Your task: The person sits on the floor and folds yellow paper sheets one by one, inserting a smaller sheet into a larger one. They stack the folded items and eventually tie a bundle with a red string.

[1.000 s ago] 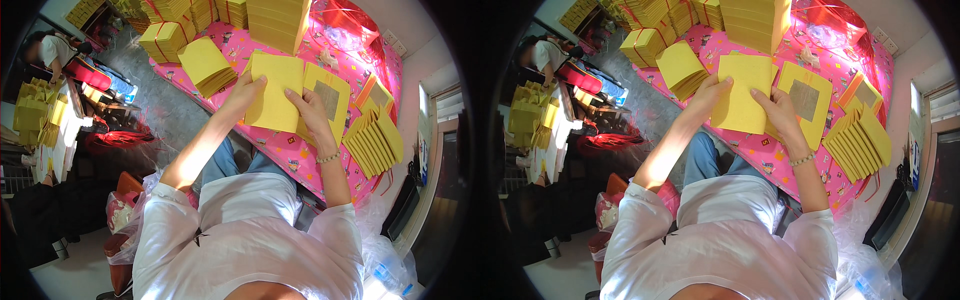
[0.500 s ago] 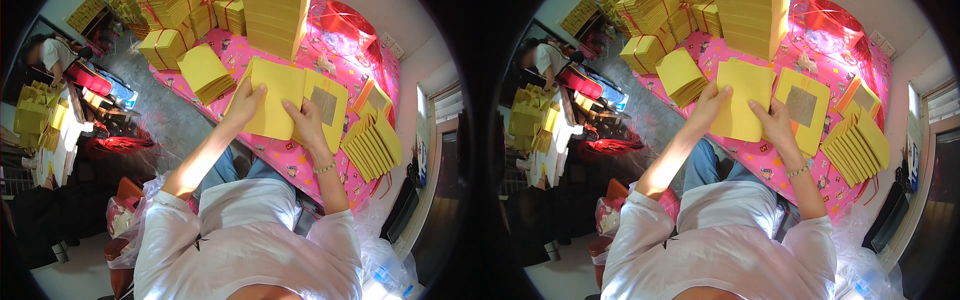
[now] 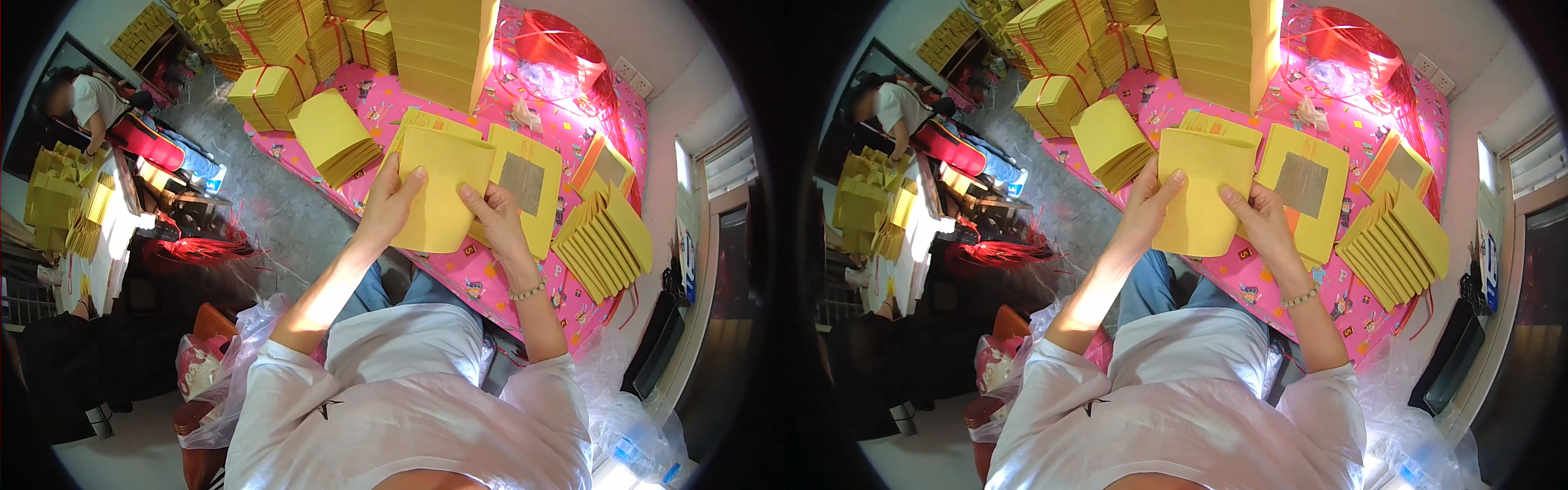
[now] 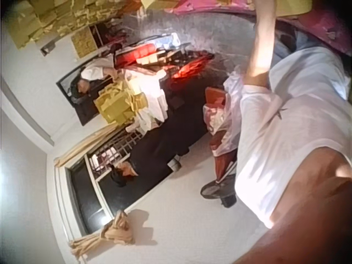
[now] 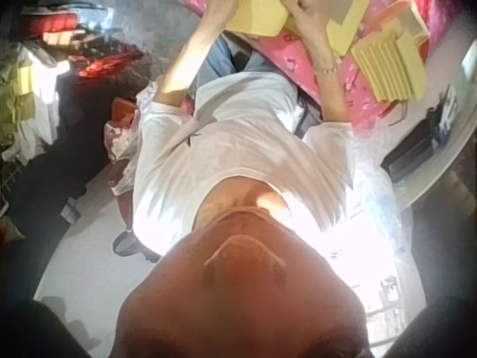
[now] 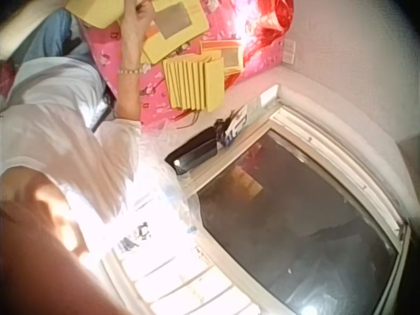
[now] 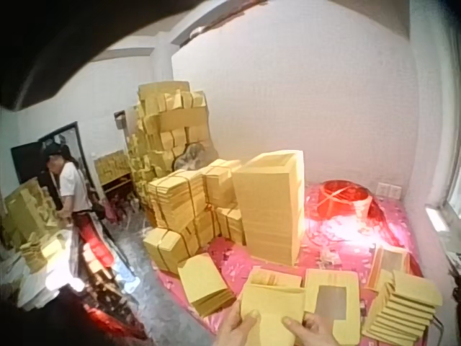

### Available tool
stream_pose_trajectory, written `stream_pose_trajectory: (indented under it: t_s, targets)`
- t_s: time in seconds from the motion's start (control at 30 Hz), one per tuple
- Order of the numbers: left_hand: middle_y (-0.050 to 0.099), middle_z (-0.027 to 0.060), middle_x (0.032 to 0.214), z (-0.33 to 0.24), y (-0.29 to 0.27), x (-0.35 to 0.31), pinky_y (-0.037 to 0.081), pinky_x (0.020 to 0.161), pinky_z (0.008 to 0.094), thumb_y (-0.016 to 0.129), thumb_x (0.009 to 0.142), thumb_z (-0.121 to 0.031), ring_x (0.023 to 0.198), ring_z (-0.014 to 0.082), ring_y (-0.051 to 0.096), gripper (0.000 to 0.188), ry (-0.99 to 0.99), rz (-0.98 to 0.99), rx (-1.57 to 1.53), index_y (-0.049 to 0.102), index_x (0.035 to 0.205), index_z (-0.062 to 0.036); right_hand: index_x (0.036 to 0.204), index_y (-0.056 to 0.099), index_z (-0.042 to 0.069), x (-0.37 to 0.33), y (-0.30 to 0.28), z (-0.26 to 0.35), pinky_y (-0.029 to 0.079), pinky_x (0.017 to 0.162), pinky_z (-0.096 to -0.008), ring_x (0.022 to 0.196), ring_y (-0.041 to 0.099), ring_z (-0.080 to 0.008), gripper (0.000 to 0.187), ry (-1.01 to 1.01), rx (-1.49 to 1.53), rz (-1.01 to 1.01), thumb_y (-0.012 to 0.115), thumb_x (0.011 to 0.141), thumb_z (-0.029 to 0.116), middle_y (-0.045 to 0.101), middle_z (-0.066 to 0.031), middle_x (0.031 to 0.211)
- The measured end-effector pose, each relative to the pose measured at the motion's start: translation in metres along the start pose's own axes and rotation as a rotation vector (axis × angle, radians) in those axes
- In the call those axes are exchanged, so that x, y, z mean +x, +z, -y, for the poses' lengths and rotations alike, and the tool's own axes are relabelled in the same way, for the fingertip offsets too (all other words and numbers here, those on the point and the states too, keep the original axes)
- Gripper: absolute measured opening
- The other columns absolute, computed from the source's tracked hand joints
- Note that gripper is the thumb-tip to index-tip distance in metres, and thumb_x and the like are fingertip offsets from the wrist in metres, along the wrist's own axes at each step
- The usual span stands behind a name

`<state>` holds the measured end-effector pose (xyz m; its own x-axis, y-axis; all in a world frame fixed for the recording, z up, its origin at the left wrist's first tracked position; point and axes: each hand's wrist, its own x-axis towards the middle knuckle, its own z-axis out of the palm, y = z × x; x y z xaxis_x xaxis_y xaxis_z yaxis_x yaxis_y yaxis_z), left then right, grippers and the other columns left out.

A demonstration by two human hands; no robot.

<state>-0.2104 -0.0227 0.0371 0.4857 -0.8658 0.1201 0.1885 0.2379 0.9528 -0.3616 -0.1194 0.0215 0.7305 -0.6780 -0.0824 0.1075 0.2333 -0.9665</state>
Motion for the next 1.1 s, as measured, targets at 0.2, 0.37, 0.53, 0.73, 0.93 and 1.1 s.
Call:
stream_pose_trajectory:
  t_s: [0.2,0.37,0.53,0.73,0.93,1.1]
  targets:
    - [0.057,0.0091,0.110,0.003,-0.006,-0.008,0.046,0.084,0.0262,0.049,0.097,-0.011,0.100,0.0112,0.056,0.027,0.016,0.026,0.118,0.044,0.120,0.0018,0.110,0.064,0.000,0.002,0.010,0.009,0.047,0.079,-0.0225,0.086,0.060,-0.0061,0.027,-0.138,0.017,-0.113,0.062,0.093,0.020,0.067,-0.0025,0.099]
    - [0.058,0.0091,0.108,0.002,-0.001,-0.012,0.046,0.082,0.0257,0.048,0.097,-0.012,0.097,0.0110,0.056,0.027,0.018,0.008,0.105,0.044,0.119,0.0019,0.110,0.065,0.000,0.000,0.009,0.005,0.046,0.074,-0.0212,0.083,0.058,-0.0044,0.026,-0.138,-0.046,-0.144,0.062,0.093,0.020,0.067,-0.0013,0.096]
    - [0.060,0.0103,0.104,0.005,-0.006,-0.015,0.046,0.079,0.0278,0.049,0.096,-0.014,0.093,0.0130,0.058,0.025,0.049,0.015,0.233,0.045,0.116,0.0017,0.095,0.066,0.002,0.006,0.004,0.003,0.042,0.066,-0.0197,0.073,0.052,-0.0019,0.018,-0.183,0.061,-0.219,0.062,0.093,0.019,0.061,0.0037,0.080]
    - [0.061,0.0165,0.094,0.010,-0.015,-0.020,0.047,0.073,0.0348,0.051,0.096,-0.019,0.086,0.0223,0.061,0.026,0.128,-0.004,0.456,0.045,0.110,0.0022,0.094,0.063,0.002,0.002,-0.001,0.000,0.041,0.069,-0.0195,0.076,0.051,-0.0017,0.015,-0.247,0.000,-0.164,0.061,0.094,0.017,0.060,0.0043,0.083]
    - [0.061,0.0175,0.099,-0.004,-0.010,-0.026,0.047,0.078,0.0338,0.049,0.097,-0.018,0.093,0.0245,0.061,0.028,0.260,-0.001,0.476,0.045,0.115,0.0022,0.104,0.063,0.000,-0.010,0.009,0.009,0.046,0.081,-0.0226,0.090,0.058,-0.0056,0.019,-0.292,0.002,-0.086,0.062,0.092,0.015,0.065,-0.0010,0.097]
    - [0.059,0.0157,0.108,0.013,-0.021,-0.016,0.045,0.085,0.0322,0.047,0.098,-0.015,0.101,0.0218,0.058,0.031,0.338,0.044,0.446,0.042,0.124,0.0013,0.104,0.064,0.000,-0.007,0.005,0.008,0.048,0.078,-0.0258,0.089,0.060,-0.0096,0.021,-0.387,-0.254,-0.097,0.066,0.089,0.013,0.067,-0.0035,0.094]
